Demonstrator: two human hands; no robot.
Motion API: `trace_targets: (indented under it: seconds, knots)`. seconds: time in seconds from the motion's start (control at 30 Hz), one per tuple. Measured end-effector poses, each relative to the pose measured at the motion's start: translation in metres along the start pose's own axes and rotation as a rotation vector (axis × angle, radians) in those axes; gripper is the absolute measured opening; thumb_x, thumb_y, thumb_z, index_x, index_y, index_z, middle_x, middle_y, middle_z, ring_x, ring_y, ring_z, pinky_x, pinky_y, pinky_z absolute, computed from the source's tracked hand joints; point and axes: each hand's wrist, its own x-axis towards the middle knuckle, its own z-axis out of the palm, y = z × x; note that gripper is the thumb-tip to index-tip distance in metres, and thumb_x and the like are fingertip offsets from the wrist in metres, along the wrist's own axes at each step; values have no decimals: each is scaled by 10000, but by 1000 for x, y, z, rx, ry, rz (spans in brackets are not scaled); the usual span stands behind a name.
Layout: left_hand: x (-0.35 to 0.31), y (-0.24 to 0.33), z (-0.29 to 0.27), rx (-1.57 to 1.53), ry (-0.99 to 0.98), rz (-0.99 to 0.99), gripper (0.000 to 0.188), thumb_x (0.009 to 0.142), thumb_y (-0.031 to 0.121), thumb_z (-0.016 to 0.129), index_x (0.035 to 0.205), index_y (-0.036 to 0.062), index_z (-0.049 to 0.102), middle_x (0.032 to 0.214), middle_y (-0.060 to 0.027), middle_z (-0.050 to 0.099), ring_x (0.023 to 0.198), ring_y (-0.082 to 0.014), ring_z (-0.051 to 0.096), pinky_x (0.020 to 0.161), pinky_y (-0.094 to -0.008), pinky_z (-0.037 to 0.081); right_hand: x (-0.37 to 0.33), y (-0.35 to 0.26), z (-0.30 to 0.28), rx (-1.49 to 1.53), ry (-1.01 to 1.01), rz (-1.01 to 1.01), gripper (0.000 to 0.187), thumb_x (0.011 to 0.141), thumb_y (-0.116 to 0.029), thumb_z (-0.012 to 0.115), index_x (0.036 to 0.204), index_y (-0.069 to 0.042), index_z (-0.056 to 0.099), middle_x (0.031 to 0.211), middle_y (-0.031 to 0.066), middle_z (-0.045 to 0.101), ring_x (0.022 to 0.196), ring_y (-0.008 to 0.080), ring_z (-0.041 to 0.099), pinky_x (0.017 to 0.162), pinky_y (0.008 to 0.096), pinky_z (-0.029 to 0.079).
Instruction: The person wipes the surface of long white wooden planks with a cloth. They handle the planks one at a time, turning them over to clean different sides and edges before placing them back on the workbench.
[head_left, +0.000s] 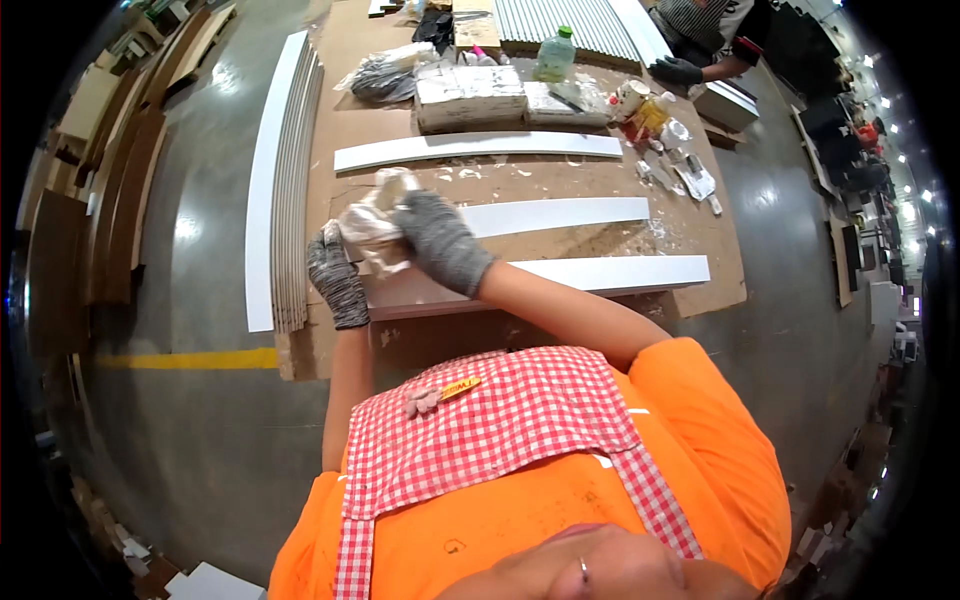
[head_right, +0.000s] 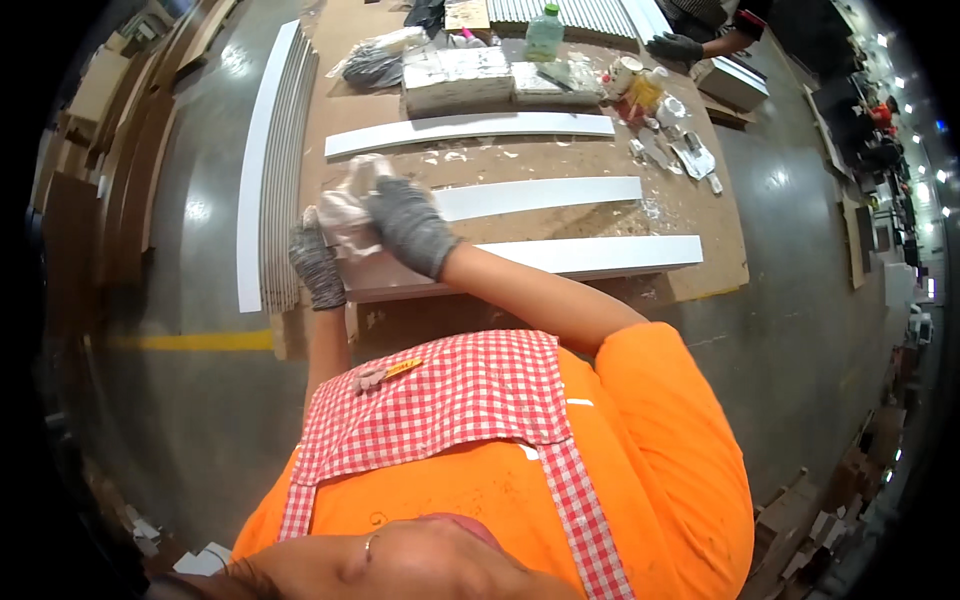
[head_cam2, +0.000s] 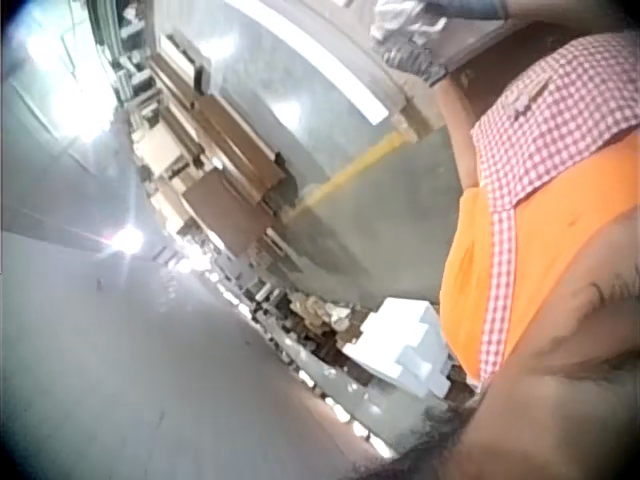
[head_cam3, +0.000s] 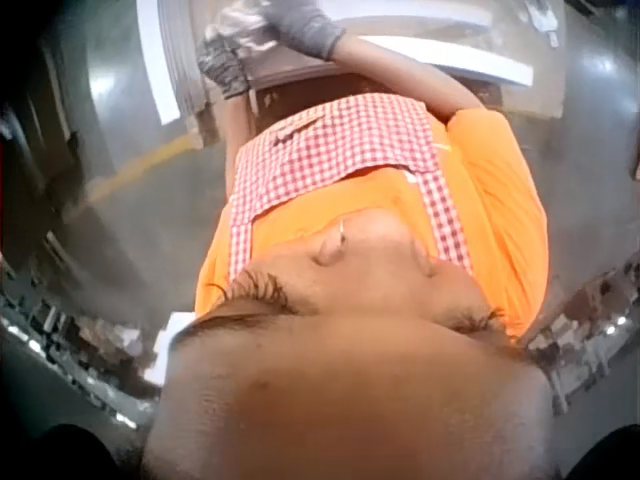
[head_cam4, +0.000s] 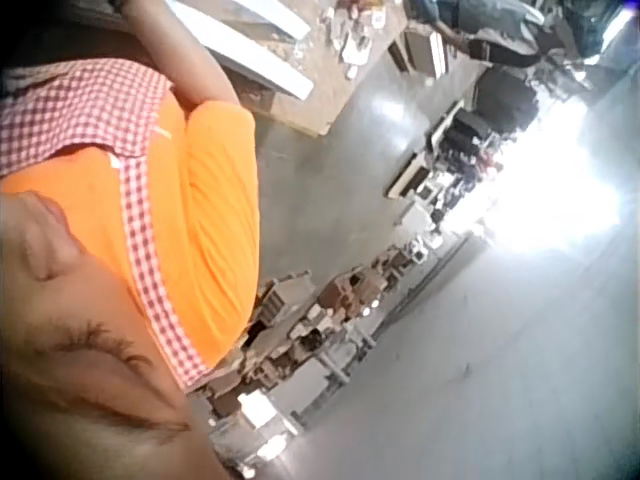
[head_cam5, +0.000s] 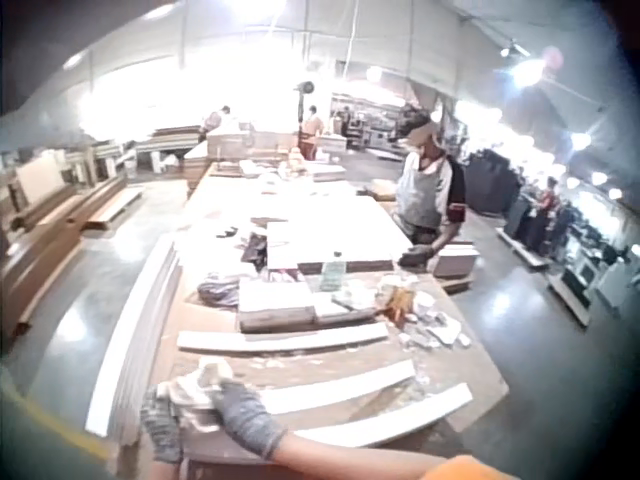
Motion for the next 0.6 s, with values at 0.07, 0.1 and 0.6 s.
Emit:
trace_targets:
  seconds: [0.07, 0.1, 0.6]
  knots:
    - [-1, 17, 3, -341, -30, -286, 256, 956, 211, 520, 1033, -7, 629, 954, -104, 642, 873, -198, 583, 833, -327, 455, -33, 45, -24, -103, -64, 90, 258, 697, -141, 669, 901, -8, 586, 990, 235, 548, 961, 409, 503, 871, 466, 412]
    - [-2, 18, -2, -50, -41, -40, 255, 966, 214, 503, 1020, 1, 634, 967, -110, 646, 890, -203, 588, 838, -332, 456, -46, 65, -48, -175, -147, 165, 275, 697, -144, 671, 916, -4, 582, 978, 241, 549, 956, 418, 501, 880, 468, 408]
    - [-1, 46, -9, -486, 65, -339, 338, 1003, 253, 432, 1051, -26, 616, 997, -117, 642, 911, -189, 587, 857, -317, 468, -263, 426, -166, -344, -121, 827, 533, 889, -428, 507, 1334, -138, 470, 1215, 123, 579, 1067, 260, 551, 936, 373, 414]
